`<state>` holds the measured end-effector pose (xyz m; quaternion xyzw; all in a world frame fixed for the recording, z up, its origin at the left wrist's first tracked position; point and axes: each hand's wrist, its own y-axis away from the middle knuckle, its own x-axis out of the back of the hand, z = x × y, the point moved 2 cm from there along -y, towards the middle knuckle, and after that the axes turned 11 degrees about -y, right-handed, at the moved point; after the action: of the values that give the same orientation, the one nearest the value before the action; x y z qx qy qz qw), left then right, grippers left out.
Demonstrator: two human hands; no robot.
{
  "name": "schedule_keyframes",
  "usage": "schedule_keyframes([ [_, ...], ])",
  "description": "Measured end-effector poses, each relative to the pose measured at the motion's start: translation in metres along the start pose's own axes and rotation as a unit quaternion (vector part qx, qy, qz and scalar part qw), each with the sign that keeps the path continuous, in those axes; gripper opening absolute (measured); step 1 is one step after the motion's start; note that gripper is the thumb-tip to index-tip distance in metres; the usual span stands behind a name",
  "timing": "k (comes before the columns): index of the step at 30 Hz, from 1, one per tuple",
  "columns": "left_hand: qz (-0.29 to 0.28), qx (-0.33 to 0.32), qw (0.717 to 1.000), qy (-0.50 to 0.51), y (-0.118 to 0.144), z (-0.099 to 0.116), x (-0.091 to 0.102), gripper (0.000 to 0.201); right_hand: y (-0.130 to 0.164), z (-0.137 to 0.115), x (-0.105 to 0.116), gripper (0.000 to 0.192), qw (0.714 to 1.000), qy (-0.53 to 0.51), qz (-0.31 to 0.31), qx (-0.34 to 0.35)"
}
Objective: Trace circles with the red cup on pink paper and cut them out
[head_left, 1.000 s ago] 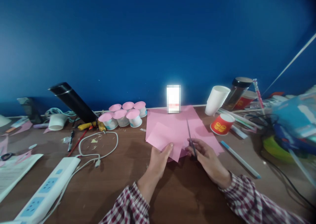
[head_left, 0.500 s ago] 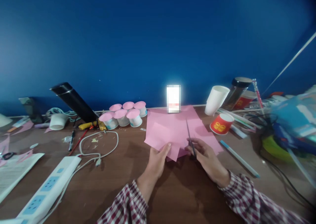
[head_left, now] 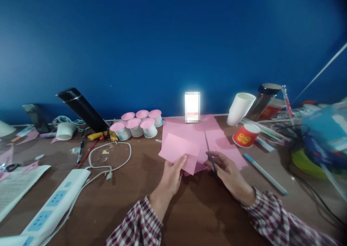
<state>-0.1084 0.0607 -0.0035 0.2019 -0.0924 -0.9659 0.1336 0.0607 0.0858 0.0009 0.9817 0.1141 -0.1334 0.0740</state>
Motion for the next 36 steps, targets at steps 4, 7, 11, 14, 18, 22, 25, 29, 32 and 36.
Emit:
schedule_keyframes([
  [4, 0.006, 0.003, 1.000, 0.011, -0.001, 0.001, 0.000, 0.037, 0.001, -0.001, -0.002, 0.041, 0.999, 0.019, -0.031, 0.015],
  [7, 0.028, 0.006, 1.000, 0.009, -0.002, 0.000, 0.001, 0.033, 0.005, -0.004, -0.007, 0.038, 0.996, 0.058, -0.064, 0.031],
  [11, 0.060, -0.001, 0.998, 0.018, -0.002, 0.000, 0.002, 0.033, 0.012, -0.007, -0.011, 0.036, 0.985, 0.137, -0.085, 0.063],
  [14, 0.061, -0.007, 0.998, 0.027, -0.002, 0.004, 0.001, 0.032, 0.016, -0.006, -0.012, 0.033, 0.976, 0.178, -0.101, 0.073],
  [18, 0.065, 0.000, 0.998, 0.025, 0.002, 0.015, -0.003, 0.027, 0.018, -0.003, -0.011, 0.034, 0.973, 0.197, -0.108, 0.058],
  [22, 0.083, 0.009, 0.996, 0.017, 0.013, 0.034, -0.009, 0.018, 0.020, -0.002, -0.013, 0.033, 0.970, 0.209, -0.119, 0.044],
  [25, 0.083, 0.004, 0.996, -0.011, 0.022, 0.047, -0.012, 0.013, 0.020, -0.002, -0.016, 0.032, 0.968, 0.214, -0.124, 0.041],
  [29, 0.084, 0.004, 0.996, -0.023, 0.024, 0.050, -0.013, 0.014, 0.020, -0.001, -0.017, 0.032, 0.967, 0.215, -0.128, 0.039],
  [32, 0.074, 0.004, 0.997, 0.009, 0.017, 0.039, -0.011, 0.025, 0.020, -0.001, -0.017, 0.033, 0.968, 0.214, -0.126, 0.037],
  [36, 0.066, 0.002, 0.996, 0.051, 0.006, 0.019, -0.006, 0.037, 0.021, 0.000, -0.016, 0.033, 0.968, 0.213, -0.123, 0.038],
])
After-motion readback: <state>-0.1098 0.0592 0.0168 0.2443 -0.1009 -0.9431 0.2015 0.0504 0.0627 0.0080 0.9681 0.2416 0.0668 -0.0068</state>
